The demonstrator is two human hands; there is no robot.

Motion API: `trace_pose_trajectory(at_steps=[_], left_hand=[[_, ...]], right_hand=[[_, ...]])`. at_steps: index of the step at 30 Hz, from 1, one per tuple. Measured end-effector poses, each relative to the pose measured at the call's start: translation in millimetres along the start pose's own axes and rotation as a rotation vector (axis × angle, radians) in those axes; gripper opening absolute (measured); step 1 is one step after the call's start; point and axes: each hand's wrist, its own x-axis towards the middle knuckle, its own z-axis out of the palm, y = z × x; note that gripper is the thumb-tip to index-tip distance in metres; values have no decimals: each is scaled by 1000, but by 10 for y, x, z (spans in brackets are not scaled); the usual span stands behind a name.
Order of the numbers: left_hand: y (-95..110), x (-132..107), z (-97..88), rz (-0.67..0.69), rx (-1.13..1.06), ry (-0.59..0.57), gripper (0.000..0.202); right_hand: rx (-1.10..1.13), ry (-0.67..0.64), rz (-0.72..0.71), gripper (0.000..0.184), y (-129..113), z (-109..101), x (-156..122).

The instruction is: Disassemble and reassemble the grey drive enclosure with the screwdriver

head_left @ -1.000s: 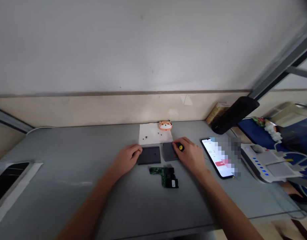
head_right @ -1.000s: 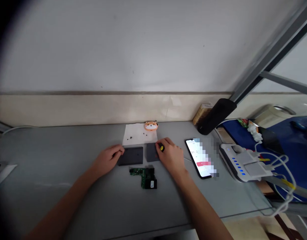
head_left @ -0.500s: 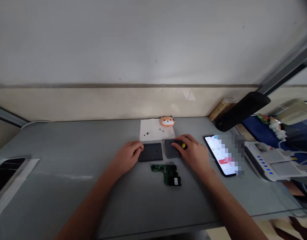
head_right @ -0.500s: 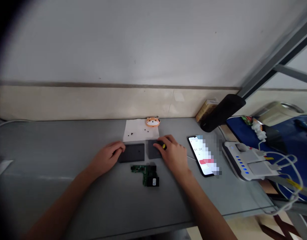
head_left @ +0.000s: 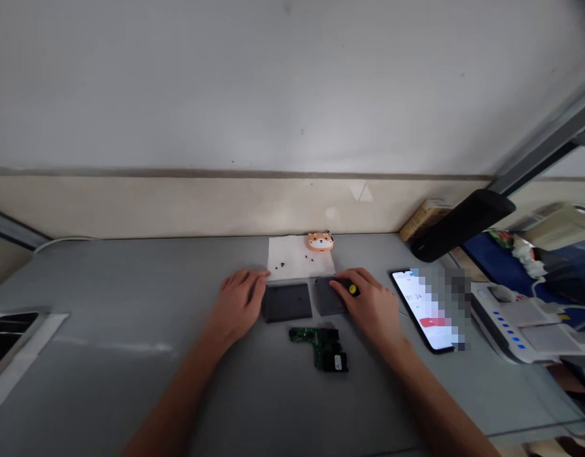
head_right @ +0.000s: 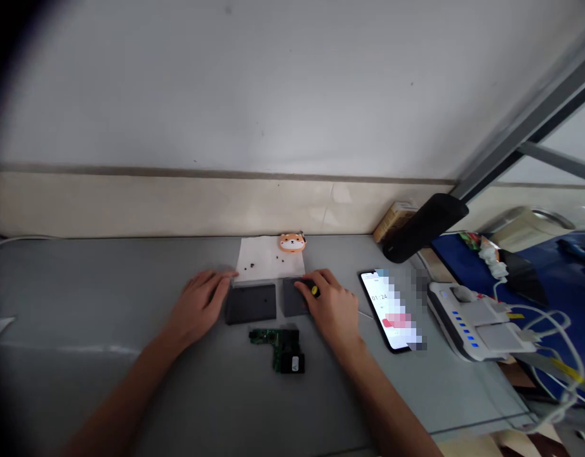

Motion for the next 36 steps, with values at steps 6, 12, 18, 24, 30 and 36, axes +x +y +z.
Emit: trace_pose_trajectory(at_steps=[6,12,18,24,30,36], left_hand=[[26,-17,26,-35,40,-3,48],[22,3,14,-66,12,-16,48],[-9,-6,29,37,-84,6,40],[50,-18,43,84,-75,-34,32],[100,-8,16,102,-68,-33,29],[116,-28,16,97,-72,-21,30]], right_hand=[[-18,-5,-13,25,19,2,12],[-42,-41,12,19,13,7,23],[-39,-39,2,21,9,-7,26],[-88,-78,-35,26,-17,-31,-16],[-87,-88,-43,30,-52,-70,-33],[-84,-78,-45,31,-72,-77,-55]])
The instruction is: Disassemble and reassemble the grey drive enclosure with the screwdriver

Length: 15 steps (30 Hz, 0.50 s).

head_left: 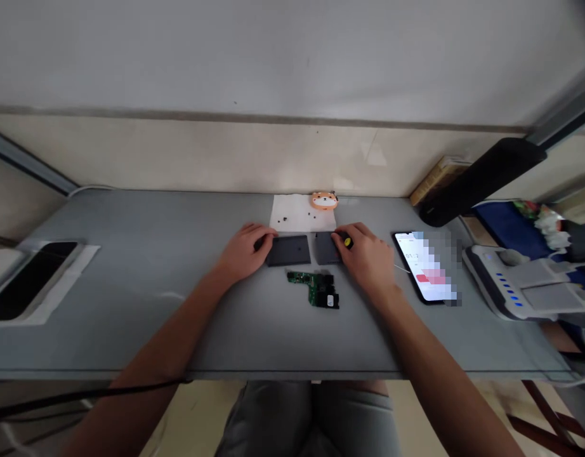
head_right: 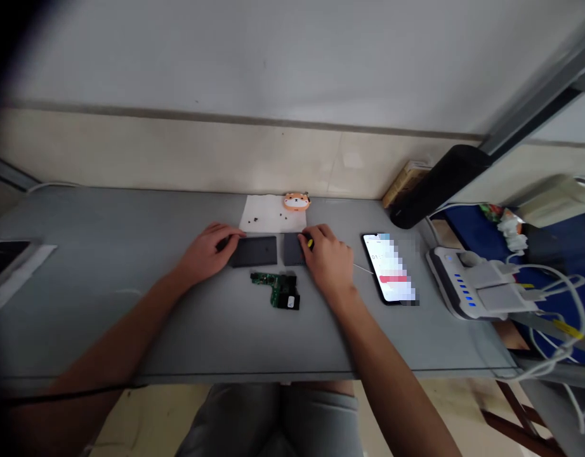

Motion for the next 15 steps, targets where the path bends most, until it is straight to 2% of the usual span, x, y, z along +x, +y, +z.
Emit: trace_pose_trajectory(at_steps=[9,15], left_hand=[[-5,-10,8,-20,32,-3,27],[-21,-17,37,-1,14,5,26]], right_hand=[[-30,-32,17,32,-147,20,-61],[-45,10,12,31,-145,43,-72]])
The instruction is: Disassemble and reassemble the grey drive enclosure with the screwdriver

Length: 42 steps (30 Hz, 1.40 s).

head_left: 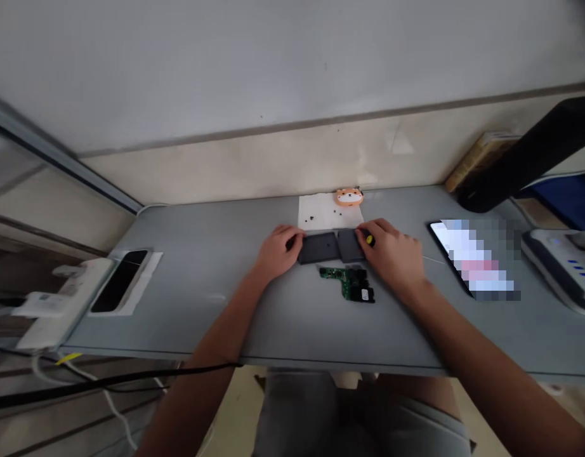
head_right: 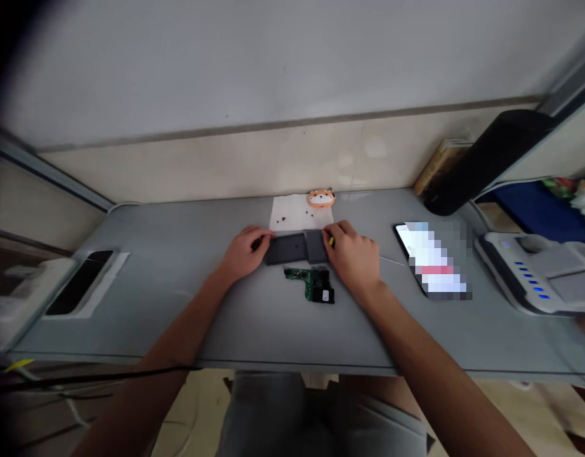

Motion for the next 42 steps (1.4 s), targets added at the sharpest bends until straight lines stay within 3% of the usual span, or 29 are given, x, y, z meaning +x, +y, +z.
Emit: trace_pose_trajectory(at_steps=[14,27,36,42], left_hand=[[-14,7,-9,11,-49,-4,23],[-68,20,13,32,-74,30,22],[-31,35,-12,-12,-69,2,23],[-46,36,-4,-6,-64,4,24]], right_hand=[[-13,17,25,30,40,31,26],[23,17,19,29,182,-63,97],[44,32,-64,28,208,2,91],[79,99,17,29,172,27,79]])
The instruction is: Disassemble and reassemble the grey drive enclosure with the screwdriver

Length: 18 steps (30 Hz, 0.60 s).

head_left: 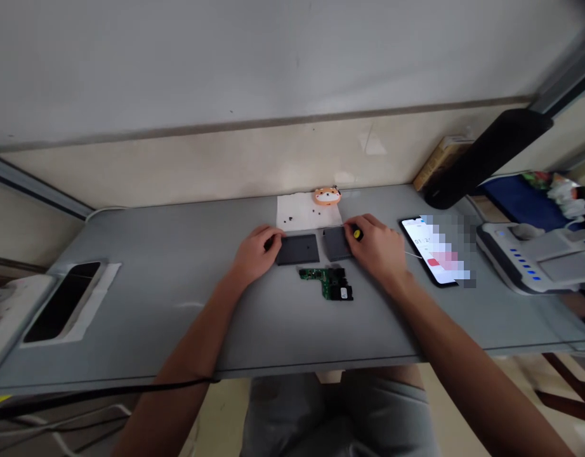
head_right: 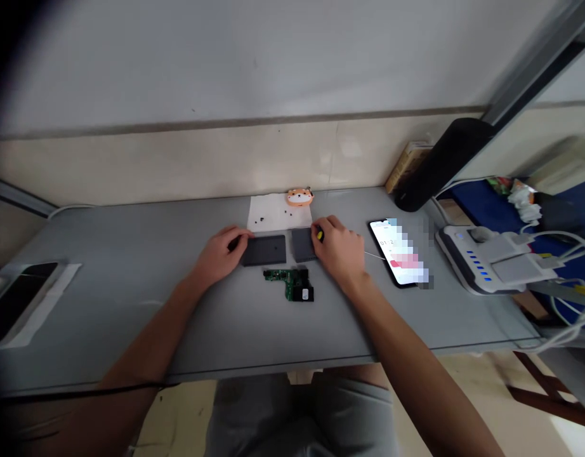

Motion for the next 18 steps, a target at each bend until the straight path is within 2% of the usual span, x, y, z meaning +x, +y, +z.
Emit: trace_pose_trajectory(at_steps=[5,8,10,12,14,18], left_hand=[[28,-12,-19,0,19,1,23],[44,-23,-32,0,20,13,24],[46,-28,-37,1,21,28,24],[41,-31,-36,-2,21,45,24],[31,-31,-28,-7,18,65,24],[8,-30,-3,-9,-3,87,23]], right_hand=[[52,18,55,25,-84,-1,-25],[84,30,49,23,-90,-27,-19],[108,84,25,22,-61,-75,-35],[132,169,-45,20,-14,-143,-107],[175,237,-178,18,32,-206,-249],[243,243,-447,16,71,-232,-629]])
